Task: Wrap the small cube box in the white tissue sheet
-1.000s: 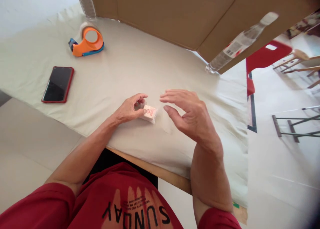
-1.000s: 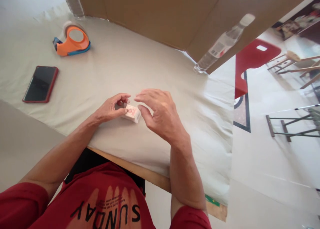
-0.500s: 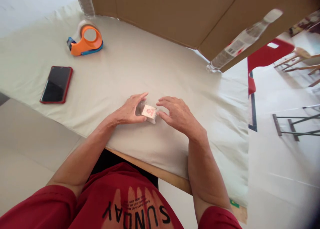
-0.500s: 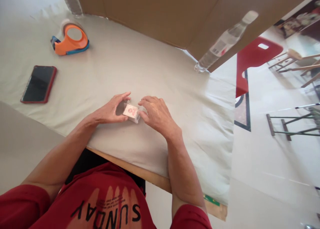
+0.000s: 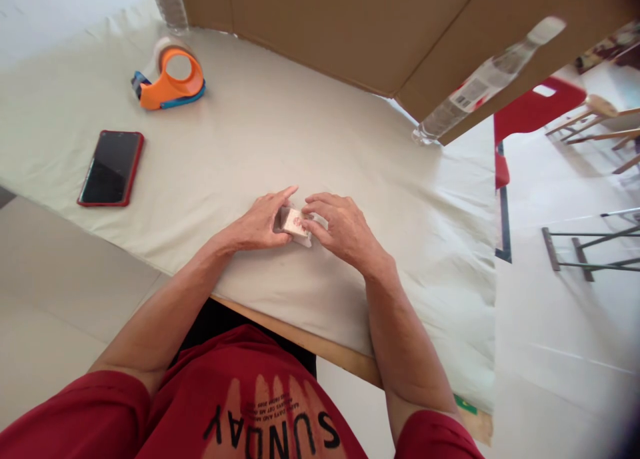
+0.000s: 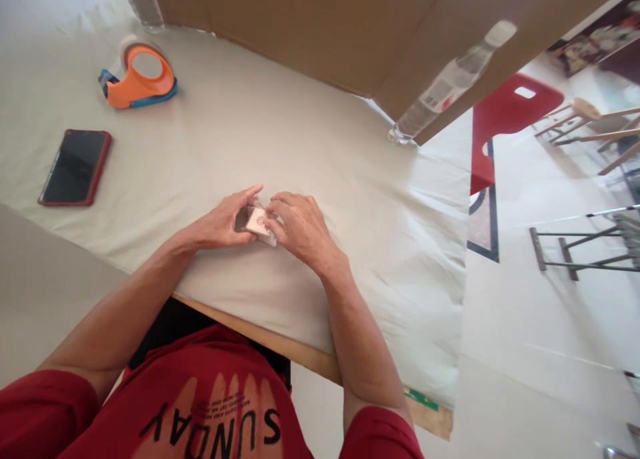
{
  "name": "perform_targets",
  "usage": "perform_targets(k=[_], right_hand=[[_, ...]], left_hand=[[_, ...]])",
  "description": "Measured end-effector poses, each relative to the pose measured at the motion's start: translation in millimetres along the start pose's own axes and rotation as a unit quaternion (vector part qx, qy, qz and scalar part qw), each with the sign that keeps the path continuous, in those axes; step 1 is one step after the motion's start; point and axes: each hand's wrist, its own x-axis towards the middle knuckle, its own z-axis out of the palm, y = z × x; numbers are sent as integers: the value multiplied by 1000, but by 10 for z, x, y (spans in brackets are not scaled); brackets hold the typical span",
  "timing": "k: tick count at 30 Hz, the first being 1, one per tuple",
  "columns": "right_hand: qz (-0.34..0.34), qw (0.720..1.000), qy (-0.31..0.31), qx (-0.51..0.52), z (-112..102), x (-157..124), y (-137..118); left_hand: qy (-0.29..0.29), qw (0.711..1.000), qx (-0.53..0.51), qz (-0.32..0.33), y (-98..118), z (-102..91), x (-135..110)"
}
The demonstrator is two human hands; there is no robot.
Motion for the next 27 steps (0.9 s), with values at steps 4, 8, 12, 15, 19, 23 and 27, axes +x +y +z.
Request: perform_targets(k=[4,8,12,15,19,23,27], right_hand=[[-7,999,50,8,176,63,21],[8,996,79,29,254,81,91],[44,991,115,58,133,56,176],[36,993,89,73,5,21,203],[-9,998,35,58,-58,-13,157],[-20,999,26,-17,32,9,58],[-24,997,51,-54,164,63,21]], left_hand=[[5,1000,-1,-14,14,18,0],[15,1000,-19,-20,22,37,-2],[17,1000,-22,-13,33,40,-3],[14,1000,-19,-10,34,40,-2],[21,1000,-16,-8,19,55,3],[26,999,-19,-10,19,59,7],[23,999,-20,-16,39,45,7]])
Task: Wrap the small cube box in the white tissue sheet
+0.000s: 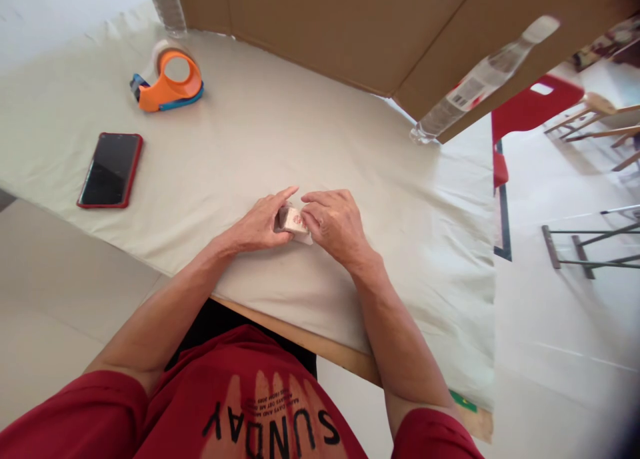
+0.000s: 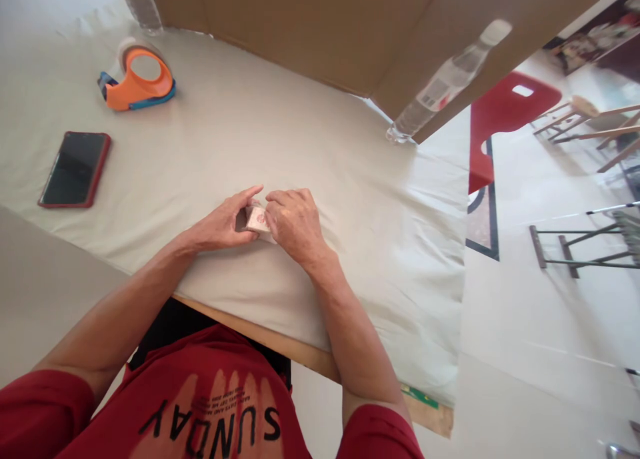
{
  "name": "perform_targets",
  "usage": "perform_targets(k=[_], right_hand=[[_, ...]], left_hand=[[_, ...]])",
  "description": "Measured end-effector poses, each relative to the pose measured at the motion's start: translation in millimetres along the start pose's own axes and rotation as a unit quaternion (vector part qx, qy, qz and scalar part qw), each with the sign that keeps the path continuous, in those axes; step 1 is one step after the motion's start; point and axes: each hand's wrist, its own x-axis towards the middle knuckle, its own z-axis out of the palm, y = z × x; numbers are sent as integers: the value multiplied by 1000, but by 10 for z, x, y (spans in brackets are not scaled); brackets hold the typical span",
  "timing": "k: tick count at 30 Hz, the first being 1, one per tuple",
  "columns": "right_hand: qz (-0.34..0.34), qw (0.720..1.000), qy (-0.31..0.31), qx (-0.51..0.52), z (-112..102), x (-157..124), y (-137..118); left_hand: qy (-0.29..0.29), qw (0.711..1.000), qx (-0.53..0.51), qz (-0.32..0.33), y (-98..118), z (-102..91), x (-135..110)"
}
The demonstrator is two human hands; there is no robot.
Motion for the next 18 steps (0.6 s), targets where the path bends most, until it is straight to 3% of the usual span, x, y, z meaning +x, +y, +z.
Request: perform_targets(k=[9,18], right_hand=[[57,993,58,85,51,2,62],[82,978,148,121,-13,15,42]], left_hand=[[9,1000,-6,18,20,22,-10],[70,996,-16,60,18,44,-12]])
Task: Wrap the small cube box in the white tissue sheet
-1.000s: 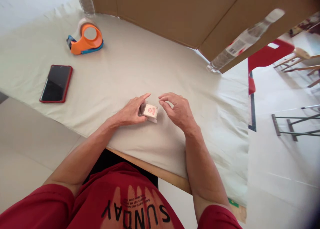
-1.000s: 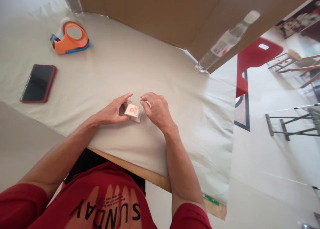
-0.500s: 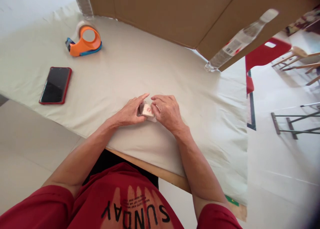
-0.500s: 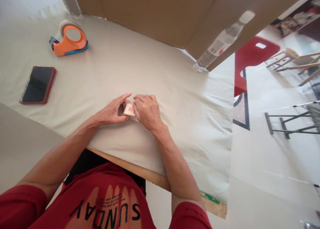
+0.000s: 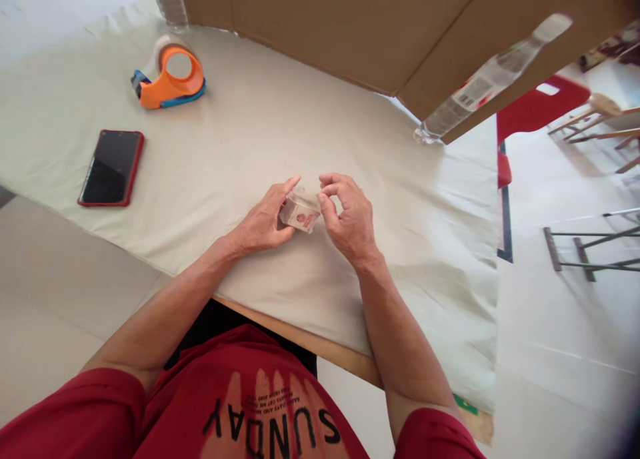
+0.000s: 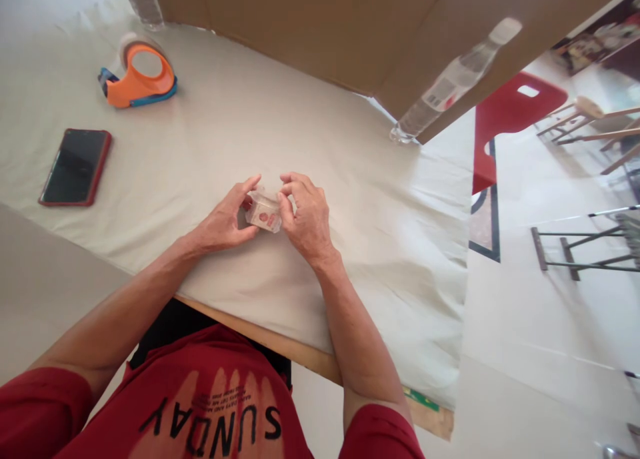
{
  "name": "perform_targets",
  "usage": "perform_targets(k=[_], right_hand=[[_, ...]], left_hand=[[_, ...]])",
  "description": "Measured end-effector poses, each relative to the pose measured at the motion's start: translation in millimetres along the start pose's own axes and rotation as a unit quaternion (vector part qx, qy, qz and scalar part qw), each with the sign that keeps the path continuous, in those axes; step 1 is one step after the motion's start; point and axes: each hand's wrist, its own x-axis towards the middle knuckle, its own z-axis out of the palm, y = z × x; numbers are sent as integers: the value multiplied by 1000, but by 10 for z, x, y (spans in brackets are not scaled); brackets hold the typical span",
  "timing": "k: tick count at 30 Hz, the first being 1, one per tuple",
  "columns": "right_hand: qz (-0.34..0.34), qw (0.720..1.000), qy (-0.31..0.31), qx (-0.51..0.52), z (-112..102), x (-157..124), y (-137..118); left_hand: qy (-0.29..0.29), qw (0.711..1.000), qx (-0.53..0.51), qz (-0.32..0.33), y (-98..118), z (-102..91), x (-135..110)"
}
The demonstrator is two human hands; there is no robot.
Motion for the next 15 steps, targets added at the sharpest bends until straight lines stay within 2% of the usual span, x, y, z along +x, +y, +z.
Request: perform_targets(k=[6,11,15], right_hand=[[18,999,44,21,-84,26,61],[26,997,65,42,-136,34,134],[4,995,88,47,-188,47,136]], left_hand=[[-26,998,-52,6,27,-18,-12],[-50,991,-114,-54,53,-63,-18],[-59,983,-151,-88,45,-87,-16]])
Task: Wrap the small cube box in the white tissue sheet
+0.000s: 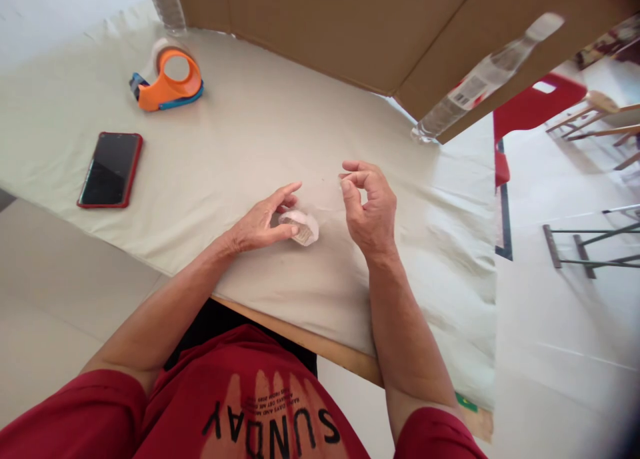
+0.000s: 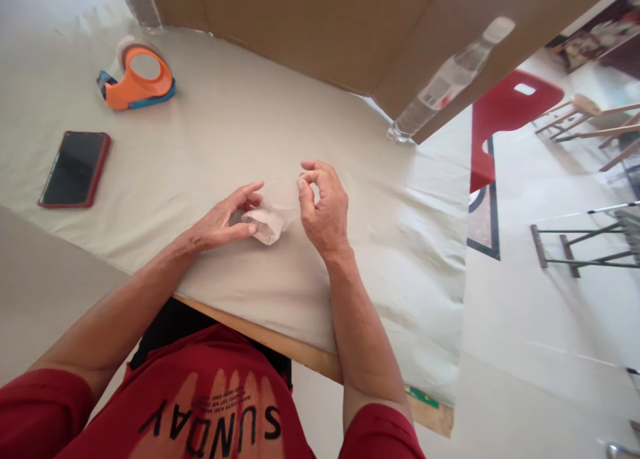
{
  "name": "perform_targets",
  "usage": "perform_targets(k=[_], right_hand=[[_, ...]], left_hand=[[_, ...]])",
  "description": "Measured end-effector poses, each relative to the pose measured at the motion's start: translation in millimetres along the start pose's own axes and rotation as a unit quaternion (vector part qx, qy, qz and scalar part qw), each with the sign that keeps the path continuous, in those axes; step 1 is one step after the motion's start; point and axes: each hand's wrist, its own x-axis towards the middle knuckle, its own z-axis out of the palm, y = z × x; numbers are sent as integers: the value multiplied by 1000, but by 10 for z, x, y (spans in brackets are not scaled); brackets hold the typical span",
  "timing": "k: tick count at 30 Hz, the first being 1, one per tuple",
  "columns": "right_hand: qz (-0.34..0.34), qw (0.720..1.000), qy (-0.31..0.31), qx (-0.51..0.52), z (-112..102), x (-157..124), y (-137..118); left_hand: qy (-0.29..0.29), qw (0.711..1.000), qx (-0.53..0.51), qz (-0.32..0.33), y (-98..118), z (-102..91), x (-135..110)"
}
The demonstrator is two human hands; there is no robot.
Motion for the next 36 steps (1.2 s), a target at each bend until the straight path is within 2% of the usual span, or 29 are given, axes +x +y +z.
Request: perform_targets(k=[10,13,15,18,21,23,25,27,30,36], right_hand=[[18,996,36,82,-71,38,-56],[54,993,29,103,-67,41,-38],[95,986,13,136,-76,42,2],[151,967,-48,199,-99,35,93],[189,937,-155,248,-76,8,166],[203,914,-218,274,-7,-22,180],[208,899,-249,295,98,-56,167],[214,895,-244,305,205,-86,143],[232,903,-198,301,305,-106,121],[246,919,-112,286,322,-103,218]], left_hand=[[-5,990,-119,-82,141,-3,40],[-8,979,-158,-130,153,26,51],[19,976,-154,-150,151,41,58],[77,975,-146,-149,145,44,72],[129,971,-150,-131,128,32,89],[150,968,-155,-124,109,25,98],[158,966,-162,-124,91,23,104],[157,966,-166,-123,79,23,108],[157,965,-174,-119,71,22,112],[147,966,-184,-105,54,18,114]])
